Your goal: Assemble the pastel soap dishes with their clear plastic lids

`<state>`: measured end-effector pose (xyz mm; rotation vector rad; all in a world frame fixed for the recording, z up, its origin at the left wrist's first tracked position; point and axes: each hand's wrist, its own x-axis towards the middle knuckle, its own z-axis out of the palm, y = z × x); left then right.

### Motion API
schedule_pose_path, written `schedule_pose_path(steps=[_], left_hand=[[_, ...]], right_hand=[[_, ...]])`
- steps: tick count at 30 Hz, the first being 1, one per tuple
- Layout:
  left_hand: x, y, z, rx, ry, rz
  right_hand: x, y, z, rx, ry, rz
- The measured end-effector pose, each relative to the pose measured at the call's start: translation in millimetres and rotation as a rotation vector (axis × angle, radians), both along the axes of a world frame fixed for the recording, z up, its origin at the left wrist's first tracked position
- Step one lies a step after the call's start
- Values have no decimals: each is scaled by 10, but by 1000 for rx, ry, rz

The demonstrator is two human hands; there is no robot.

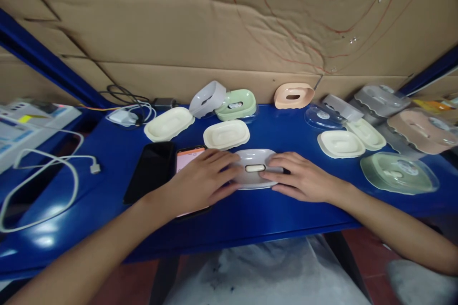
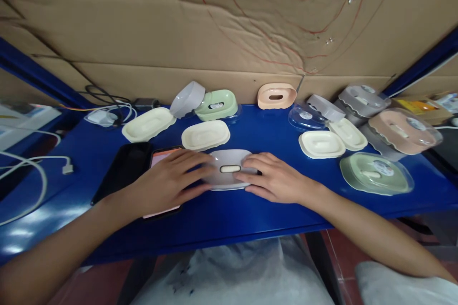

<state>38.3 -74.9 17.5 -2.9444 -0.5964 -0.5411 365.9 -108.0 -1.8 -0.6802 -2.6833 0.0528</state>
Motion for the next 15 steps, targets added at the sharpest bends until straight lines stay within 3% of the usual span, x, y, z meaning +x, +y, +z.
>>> schedule_pose_path(steps=[7,15], left_hand=[[-235,335,51,147,-97,338],[-163,278,-31,106,-89,374]], right_hand=[[29,3,-3,-19,4,-61],[40,12,8,-38,35,-62]])
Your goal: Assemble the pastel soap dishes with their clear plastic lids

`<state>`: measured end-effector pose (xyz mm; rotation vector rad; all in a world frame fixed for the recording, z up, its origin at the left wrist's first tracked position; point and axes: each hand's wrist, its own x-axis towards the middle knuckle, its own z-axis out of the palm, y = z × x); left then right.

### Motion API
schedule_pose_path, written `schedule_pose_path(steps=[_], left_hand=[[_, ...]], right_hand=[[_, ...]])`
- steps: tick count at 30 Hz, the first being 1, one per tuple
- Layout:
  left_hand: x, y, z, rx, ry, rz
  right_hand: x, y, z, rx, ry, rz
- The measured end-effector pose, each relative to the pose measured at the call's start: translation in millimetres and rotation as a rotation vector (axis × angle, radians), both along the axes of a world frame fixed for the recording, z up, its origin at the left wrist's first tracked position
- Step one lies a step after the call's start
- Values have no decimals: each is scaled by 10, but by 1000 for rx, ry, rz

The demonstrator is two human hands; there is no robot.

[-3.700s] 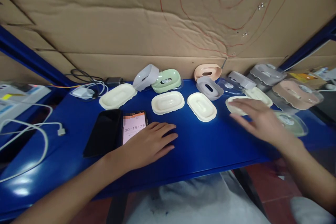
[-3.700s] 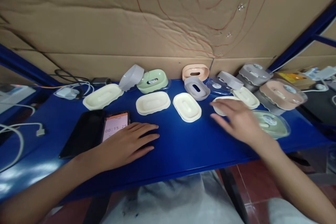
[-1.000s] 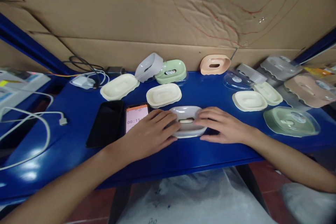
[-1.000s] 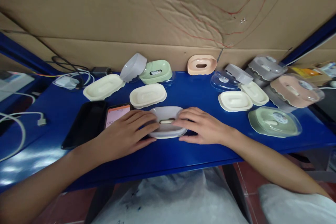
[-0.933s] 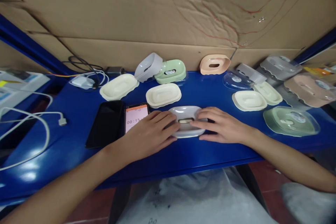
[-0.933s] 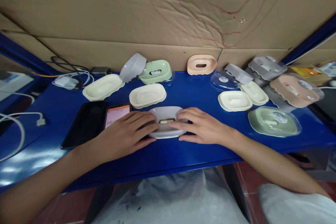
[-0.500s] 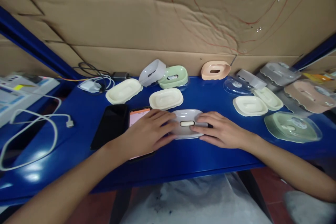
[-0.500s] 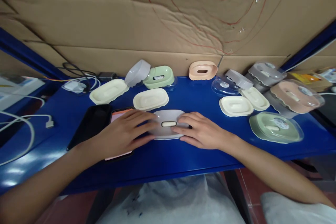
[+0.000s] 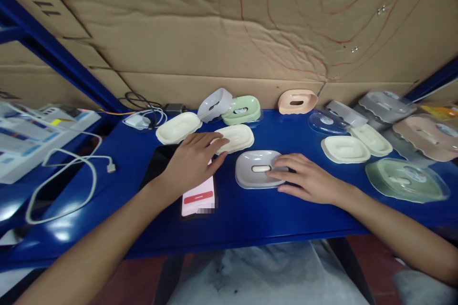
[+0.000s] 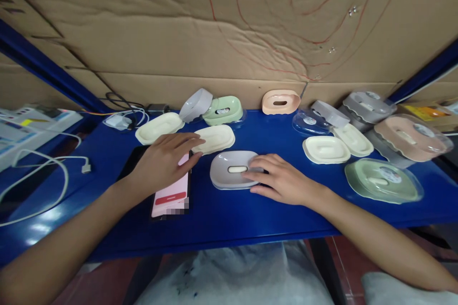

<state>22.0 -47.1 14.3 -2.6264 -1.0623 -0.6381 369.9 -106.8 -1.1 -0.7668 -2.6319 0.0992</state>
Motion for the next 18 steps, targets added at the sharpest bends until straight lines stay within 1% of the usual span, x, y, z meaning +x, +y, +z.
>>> schedule_pose_path(steps=[4,8,14,18], left_hand=[[-57,100,-7,-12,-72,86],[-150,248,-30,-80,-130,172],[-292,472,-154,-166,-114,180],[-342,596,-237,-197,-148,211]], right_hand=[[-1,-2,5,-5,-3,-5],[1,-9,11,3,-3,-5],[4,-13,3,8,3,-6],[4,-17,-18,-20,15,-21]])
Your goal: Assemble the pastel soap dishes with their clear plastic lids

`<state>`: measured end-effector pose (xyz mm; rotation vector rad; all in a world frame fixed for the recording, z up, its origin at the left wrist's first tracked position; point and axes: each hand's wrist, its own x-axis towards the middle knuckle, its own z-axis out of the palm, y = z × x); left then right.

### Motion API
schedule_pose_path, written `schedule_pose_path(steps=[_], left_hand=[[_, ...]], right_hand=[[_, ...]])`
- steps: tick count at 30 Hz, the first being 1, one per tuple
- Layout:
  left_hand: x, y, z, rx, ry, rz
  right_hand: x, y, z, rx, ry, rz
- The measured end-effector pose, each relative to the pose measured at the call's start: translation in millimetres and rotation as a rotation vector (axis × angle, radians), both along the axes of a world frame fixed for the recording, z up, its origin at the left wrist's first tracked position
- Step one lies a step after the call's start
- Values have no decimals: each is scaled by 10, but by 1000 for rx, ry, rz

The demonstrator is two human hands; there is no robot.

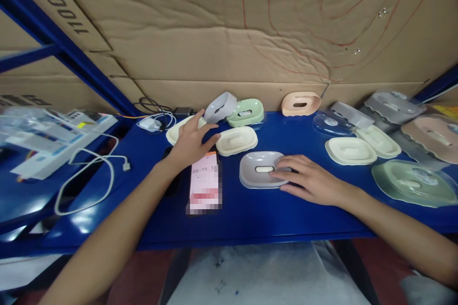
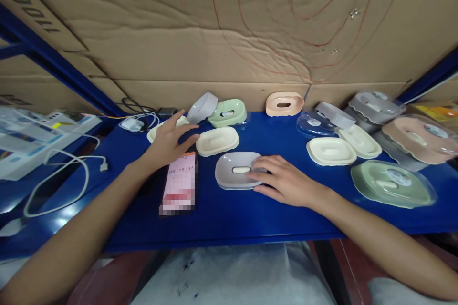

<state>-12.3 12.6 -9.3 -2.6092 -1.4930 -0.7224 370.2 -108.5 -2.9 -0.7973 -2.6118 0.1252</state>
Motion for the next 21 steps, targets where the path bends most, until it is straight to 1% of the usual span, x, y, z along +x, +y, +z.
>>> schedule_pose_path(steps=[9,14,21], left_hand=[[69,56,-46,-53,34,50],[82,62,-35,-25,4,51],[147,27,-53,53,76,58]], right_hand=[[-4,2,-11,2,5,9],[-9,-1,-13,-16,9,-5],[-7,-2,-2,-31,5,-3]])
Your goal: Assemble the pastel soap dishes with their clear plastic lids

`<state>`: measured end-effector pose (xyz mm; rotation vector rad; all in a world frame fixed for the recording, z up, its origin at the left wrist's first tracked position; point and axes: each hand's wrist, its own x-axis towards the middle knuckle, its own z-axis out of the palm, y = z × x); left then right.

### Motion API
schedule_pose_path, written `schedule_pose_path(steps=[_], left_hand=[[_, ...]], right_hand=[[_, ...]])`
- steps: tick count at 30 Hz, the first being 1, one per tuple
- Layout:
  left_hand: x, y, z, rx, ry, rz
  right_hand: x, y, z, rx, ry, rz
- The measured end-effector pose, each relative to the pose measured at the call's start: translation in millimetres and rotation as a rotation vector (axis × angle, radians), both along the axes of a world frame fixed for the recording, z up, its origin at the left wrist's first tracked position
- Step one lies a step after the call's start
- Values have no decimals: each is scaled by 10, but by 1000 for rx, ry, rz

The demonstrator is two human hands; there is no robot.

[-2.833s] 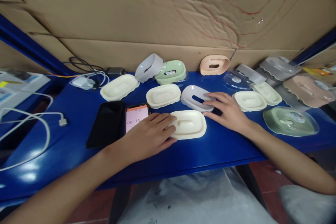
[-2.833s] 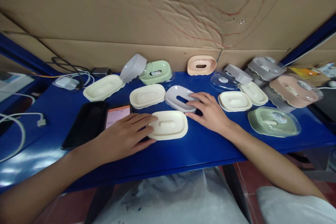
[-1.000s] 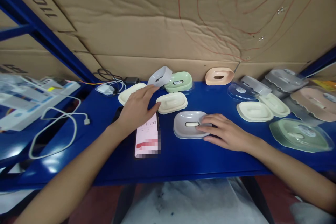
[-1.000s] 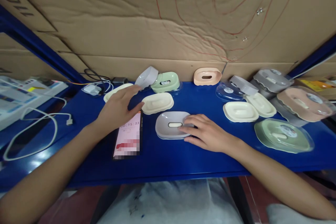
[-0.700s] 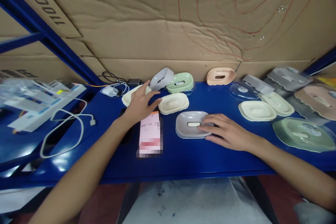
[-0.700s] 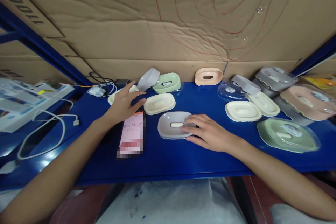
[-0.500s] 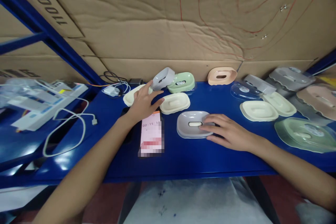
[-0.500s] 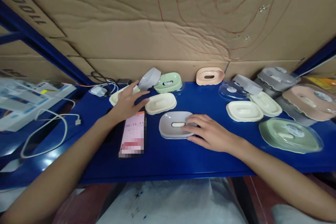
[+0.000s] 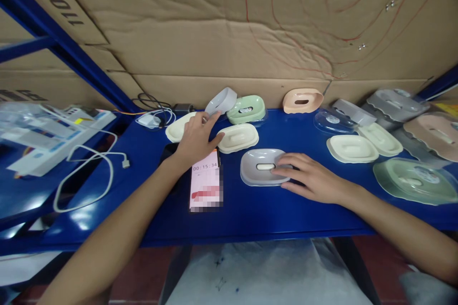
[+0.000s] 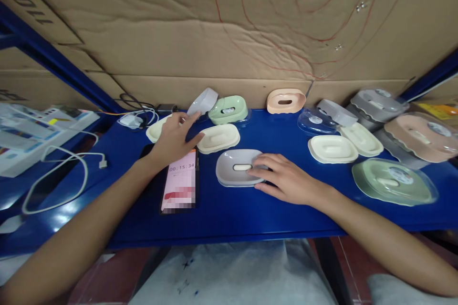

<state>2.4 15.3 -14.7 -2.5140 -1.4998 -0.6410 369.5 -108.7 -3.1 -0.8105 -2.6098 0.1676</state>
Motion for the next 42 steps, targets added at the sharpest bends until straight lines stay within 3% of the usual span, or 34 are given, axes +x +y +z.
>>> schedule_pose_path(steps=[8,17,31,42], left_hand=[[1,-3,6,-123,-53,-139],[64,-110,4,-145,61,-102],[46,-8,-108,-221,57,-98],[84,-319,173,37,8,-205]], right_hand=[[9,0,-8,-21,-12,-5],[2,-5,0,-33,2,-12],[-8,-6,1,-23,-17,-5],[0,-4,-18,-24,-23,-7]])
